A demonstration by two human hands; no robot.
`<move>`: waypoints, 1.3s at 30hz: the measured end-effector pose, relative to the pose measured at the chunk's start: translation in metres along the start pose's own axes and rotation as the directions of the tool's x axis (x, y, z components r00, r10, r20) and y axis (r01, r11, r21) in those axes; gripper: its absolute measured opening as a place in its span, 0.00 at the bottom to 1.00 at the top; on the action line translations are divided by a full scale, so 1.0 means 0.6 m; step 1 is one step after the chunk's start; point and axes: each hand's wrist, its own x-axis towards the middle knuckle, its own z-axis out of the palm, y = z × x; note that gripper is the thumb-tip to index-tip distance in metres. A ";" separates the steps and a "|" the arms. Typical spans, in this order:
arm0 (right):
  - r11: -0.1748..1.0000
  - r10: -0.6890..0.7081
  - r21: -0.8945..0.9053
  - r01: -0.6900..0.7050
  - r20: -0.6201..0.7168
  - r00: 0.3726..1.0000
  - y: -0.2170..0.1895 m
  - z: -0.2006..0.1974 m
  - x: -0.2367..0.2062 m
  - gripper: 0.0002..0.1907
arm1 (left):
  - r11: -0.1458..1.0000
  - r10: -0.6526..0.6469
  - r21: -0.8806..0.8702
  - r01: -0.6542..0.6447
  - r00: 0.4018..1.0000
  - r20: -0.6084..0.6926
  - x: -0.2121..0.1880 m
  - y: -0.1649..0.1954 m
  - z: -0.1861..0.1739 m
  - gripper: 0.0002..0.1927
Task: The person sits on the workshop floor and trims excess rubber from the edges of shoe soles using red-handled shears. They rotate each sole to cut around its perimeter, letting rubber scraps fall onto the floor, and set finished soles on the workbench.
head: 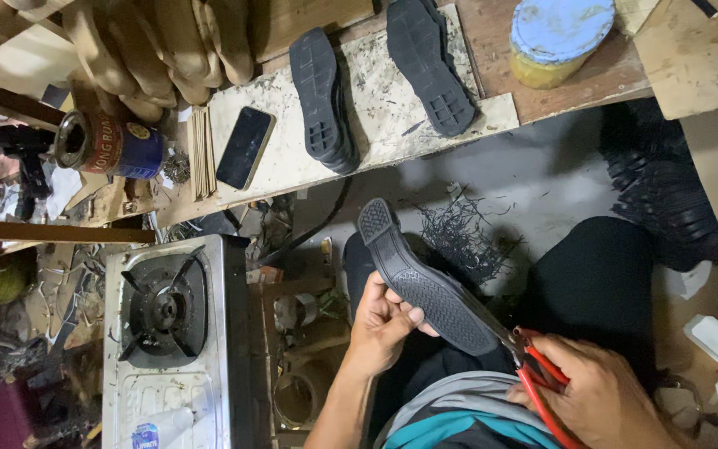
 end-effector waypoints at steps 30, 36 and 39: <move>0.978 0.189 0.050 -0.205 0.226 0.956 -0.008 0.011 -0.008 0.26 | 0.998 0.053 0.035 -0.051 0.996 -0.077 -0.003 0.009 -0.040 0.24; 0.985 0.161 0.025 -0.170 0.203 0.966 -0.020 0.016 0.007 0.29 | 0.999 0.017 0.042 -0.014 0.998 -0.066 -0.008 -0.004 -0.032 0.22; 0.984 0.168 0.015 -0.177 0.244 0.955 -0.015 0.014 0.005 0.31 | 0.997 -0.003 0.076 0.008 0.998 -0.066 -0.012 0.000 -0.037 0.22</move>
